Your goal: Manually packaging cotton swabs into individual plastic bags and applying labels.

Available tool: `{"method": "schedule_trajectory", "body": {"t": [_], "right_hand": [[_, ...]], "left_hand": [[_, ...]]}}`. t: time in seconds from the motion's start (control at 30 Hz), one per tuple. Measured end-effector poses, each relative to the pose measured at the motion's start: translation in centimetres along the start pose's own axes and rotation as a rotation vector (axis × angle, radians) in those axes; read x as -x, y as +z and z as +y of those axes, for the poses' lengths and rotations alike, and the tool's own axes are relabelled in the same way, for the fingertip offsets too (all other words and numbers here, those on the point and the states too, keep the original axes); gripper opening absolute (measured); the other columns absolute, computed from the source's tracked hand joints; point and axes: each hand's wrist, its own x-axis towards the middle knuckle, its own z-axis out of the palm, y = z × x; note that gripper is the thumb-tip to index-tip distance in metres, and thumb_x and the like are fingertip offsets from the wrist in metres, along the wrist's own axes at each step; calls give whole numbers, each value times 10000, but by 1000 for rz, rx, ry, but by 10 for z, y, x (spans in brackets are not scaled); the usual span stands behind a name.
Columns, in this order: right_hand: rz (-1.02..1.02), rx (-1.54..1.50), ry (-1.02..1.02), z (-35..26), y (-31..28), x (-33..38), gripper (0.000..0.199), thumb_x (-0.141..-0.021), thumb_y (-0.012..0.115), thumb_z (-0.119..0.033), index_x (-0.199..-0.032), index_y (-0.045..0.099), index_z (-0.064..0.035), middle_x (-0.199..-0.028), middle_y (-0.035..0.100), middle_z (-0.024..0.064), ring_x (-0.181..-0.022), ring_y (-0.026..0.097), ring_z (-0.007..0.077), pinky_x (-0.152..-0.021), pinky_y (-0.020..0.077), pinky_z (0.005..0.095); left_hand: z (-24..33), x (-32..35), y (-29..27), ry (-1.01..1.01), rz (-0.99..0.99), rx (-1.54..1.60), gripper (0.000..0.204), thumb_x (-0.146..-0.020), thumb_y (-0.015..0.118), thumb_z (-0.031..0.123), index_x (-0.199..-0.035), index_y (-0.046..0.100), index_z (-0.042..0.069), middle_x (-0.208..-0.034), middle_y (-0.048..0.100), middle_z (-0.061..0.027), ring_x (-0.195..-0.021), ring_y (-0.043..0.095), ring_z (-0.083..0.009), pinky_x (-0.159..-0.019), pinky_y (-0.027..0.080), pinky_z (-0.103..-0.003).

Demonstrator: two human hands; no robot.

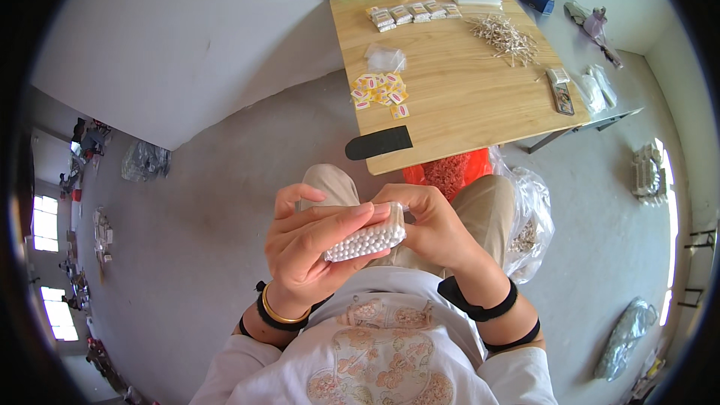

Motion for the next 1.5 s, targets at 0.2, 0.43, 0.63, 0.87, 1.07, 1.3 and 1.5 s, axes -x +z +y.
{"method": "schedule_trajectory", "body": {"t": [0.2,0.43,0.63,0.87,1.07,1.3,1.5], "right_hand": [[-14,-16,-6,0,0,1,89,-855,725,-51,-935,703,-17,-881,691,-3,-858,610,74,-782,484,255],[-2,-25,-11,-2,2,1,99,-859,723,-52,-949,707,-15,-890,692,0,-860,611,75,-788,487,258],[-9,-25,0,-1,0,2,90,-865,710,-38,-952,707,-17,-884,687,-9,-860,606,63,-799,483,254],[93,449,-203,-20,5,5,404,-769,787,-59,-1146,649,-23,-1085,651,80,-1040,605,220,-880,483,314],[200,561,-309,-54,3,19,486,-748,818,-117,-1177,613,-13,-1136,634,98,-1058,584,261,-873,488,350],[192,738,-511,-63,9,18,372,-761,802,-143,-1084,653,-35,-1049,647,95,-1002,587,277,-868,462,374],[196,731,-526,-65,10,21,325,-746,787,-119,-1040,678,-35,-1012,637,98,-956,588,281,-848,454,384]], "left_hand": [[0,0,0,22,2,2,492,-730,883,218,-1158,666,105,-989,781,-15,-838,729,-96,-908,401,-303],[-1,-1,1,37,10,51,526,-729,890,198,-1173,623,107,-1004,779,-30,-862,731,-112,-915,403,-317],[-4,-1,-4,22,-26,124,434,-793,811,62,-1136,550,104,-1040,770,-85,-913,738,-156,-933,396,-356],[-3,-2,-9,1,-57,124,406,-820,774,43,-1109,495,100,-1041,762,-147,-947,741,-182,-969,367,-378],[-3,-1,-10,-10,-63,116,411,-823,774,46,-1112,488,102,-1025,764,-147,-953,741,-192,-971,364,-390],[-2,-2,-6,0,11,130,411,-775,813,57,-1102,576,135,-1052,770,-47,-856,739,-149,-877,428,-320],[-2,1,-8,-27,-26,195,417,-773,813,50,-1105,574,129,-1025,771,-59,-863,740,-158,-880,431,-331]]}}
